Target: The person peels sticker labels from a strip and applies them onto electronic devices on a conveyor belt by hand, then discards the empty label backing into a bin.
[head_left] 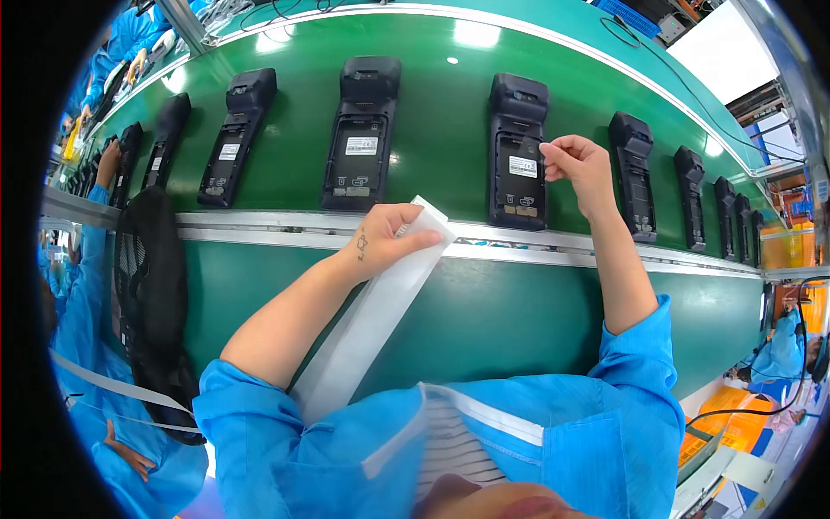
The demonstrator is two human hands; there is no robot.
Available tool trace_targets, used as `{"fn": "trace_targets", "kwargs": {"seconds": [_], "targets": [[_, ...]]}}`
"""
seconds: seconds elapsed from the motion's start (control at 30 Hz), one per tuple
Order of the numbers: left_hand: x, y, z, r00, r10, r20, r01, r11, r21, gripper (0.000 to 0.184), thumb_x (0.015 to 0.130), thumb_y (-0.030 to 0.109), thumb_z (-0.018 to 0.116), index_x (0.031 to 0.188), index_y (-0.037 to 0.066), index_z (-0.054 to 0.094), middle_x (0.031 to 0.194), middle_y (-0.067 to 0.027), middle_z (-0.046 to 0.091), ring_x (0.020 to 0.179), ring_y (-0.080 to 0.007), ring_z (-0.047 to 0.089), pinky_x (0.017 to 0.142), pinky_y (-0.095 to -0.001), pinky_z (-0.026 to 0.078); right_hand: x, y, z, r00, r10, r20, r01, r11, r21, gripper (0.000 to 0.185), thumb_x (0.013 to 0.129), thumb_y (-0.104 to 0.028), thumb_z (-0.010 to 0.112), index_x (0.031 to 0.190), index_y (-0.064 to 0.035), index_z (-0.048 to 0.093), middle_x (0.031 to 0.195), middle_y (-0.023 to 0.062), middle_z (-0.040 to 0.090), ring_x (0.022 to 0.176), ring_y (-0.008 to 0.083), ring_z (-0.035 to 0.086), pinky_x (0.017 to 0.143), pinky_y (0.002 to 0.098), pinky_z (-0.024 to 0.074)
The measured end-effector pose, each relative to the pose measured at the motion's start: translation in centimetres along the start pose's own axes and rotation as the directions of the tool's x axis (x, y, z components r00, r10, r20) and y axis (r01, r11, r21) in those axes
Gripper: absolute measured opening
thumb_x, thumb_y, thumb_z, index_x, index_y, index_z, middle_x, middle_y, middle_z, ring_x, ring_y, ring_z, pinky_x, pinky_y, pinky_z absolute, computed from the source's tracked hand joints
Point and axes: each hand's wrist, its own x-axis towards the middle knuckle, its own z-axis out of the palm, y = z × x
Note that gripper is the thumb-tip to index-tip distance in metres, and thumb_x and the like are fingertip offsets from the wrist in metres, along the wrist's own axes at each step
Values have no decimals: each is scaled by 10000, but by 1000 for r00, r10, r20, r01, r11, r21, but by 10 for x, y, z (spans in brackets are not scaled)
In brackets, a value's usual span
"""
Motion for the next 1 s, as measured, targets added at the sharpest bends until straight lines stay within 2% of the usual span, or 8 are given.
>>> {"fn": "trace_targets", "kwargs": {"seconds": [0.13, 0.2, 0.43, 0.5, 0.6, 0.8, 0.9, 1.0], "targets": [[1, 4, 5, 999, -30, -12, 30, 1000, 3, 234, 799, 191, 616, 908, -14, 591, 770, -92, 629, 653, -131, 615, 578, -241, 481, 5, 10, -3, 990, 84, 111, -63, 982, -180, 151, 718, -115, 687, 733, 14, 610, 620, 41, 578, 503, 75, 523, 456, 197, 454], [2, 4, 9, 999, 0, -33, 0, 1000, 20, 259, 795, 229, 619, 874, -13, 571, 725, -106, 621, 611, -143, 612, 531, -246, 481, 8, 10, -1, 992, 75, 104, -52, 976, -210, 156, 714, -117, 688, 727, 19, 613, 611, 39, 577, 499, 74, 523, 456, 198, 458], [7, 0, 14, 1000, 28, -11, -28, 999, 31, 255, 795, 230, 621, 873, -8, 577, 716, -96, 623, 612, -132, 608, 534, -233, 470, 14, 10, -1, 991, 77, 108, -40, 949, -312, 174, 691, -129, 694, 719, 29, 628, 591, 47, 586, 498, 75, 540, 460, 203, 479], [8, 0, 16, 999, 38, -8, -38, 999, 30, 251, 796, 226, 620, 874, -9, 579, 716, -96, 625, 612, -130, 608, 532, -233, 469, 14, 9, -1, 991, 79, 110, -41, 949, -314, 174, 690, -130, 693, 720, 29, 630, 593, 49, 589, 496, 75, 542, 461, 204, 482], [9, 2, 16, 1000, -14, 13, 14, 1000, 23, 215, 796, 160, 616, 907, -23, 605, 817, -80, 626, 689, -118, 611, 608, -229, 477, 14, 8, -1, 990, 76, 118, -34, 946, -321, 175, 687, -126, 690, 722, 35, 631, 592, 53, 591, 493, 77, 544, 461, 204, 483], [13, 0, 22, 1000, -22, 9, 22, 1000, 15, 211, 796, 154, 614, 908, -24, 604, 804, -79, 626, 686, -113, 606, 602, -225, 472, 15, 6, -2, 986, 78, 145, -28, 946, -323, 171, 685, -113, 680, 724, 47, 630, 582, 59, 587, 490, 83, 547, 460, 205, 480], [16, 0, 28, 1000, 30, -4, -30, 999, 14, 229, 798, 200, 616, 873, -13, 577, 721, -102, 625, 611, -132, 609, 534, -232, 472, 15, 6, -4, 983, 83, 161, -25, 944, -329, 176, 703, -127, 683, 723, 38, 627, 596, 47, 584, 498, 76, 532, 465, 199, 461], [17, -2, 29, 1000, 23, 0, -23, 1000, 9, 233, 802, 201, 608, 879, -16, 571, 723, -108, 622, 610, -139, 610, 528, -238, 477, 16, 6, -4, 980, 91, 179, -25, 941, -339, 179, 707, -132, 687, 725, 35, 625, 600, 44, 583, 494, 76, 524, 464, 197, 451]]}}
